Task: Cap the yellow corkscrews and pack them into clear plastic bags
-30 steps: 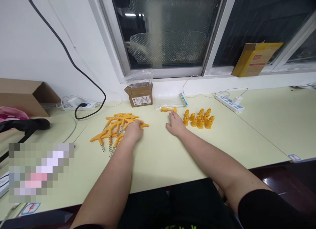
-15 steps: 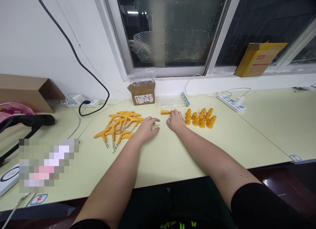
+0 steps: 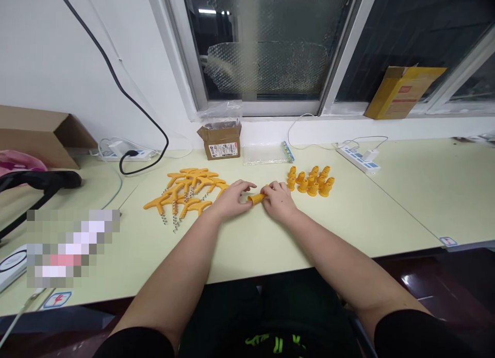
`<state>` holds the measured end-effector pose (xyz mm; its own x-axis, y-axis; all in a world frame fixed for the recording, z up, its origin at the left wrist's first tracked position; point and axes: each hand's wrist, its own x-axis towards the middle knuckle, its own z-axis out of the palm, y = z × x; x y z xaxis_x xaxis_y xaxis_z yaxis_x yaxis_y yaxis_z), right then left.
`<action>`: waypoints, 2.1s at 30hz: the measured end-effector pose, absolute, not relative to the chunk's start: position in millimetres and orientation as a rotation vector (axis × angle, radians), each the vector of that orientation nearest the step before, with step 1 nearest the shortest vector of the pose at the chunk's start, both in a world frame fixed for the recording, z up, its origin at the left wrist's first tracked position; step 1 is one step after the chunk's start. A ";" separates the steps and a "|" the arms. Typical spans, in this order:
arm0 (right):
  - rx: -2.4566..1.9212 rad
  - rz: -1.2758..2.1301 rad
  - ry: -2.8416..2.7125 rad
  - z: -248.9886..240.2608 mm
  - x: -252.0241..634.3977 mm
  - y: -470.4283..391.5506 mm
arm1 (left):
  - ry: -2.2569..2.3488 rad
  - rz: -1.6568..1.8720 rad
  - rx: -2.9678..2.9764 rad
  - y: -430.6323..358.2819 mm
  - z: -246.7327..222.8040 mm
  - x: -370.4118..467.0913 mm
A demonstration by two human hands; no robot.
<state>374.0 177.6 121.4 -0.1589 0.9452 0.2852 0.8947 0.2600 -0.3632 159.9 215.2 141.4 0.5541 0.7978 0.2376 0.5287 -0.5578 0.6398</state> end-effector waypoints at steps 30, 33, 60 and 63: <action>-0.955 1.530 -1.022 135.0 394.9 199.0 | 0.959 1.057 1.775 208.4 149.9 172.9; -0.904 1.447 -1.206 130.7 392.1 199.6 | 1.051 1.095 1.661 211.9 149.8 173.5; -1.069 0.677 -1.692 127.1 405.7 202.5 | 1.126 1.158 1.111 234.3 144.1 159.6; -1.178 0.533 -1.743 129.7 409.3 203.5 | 1.056 1.190 1.040 232.6 146.2 161.0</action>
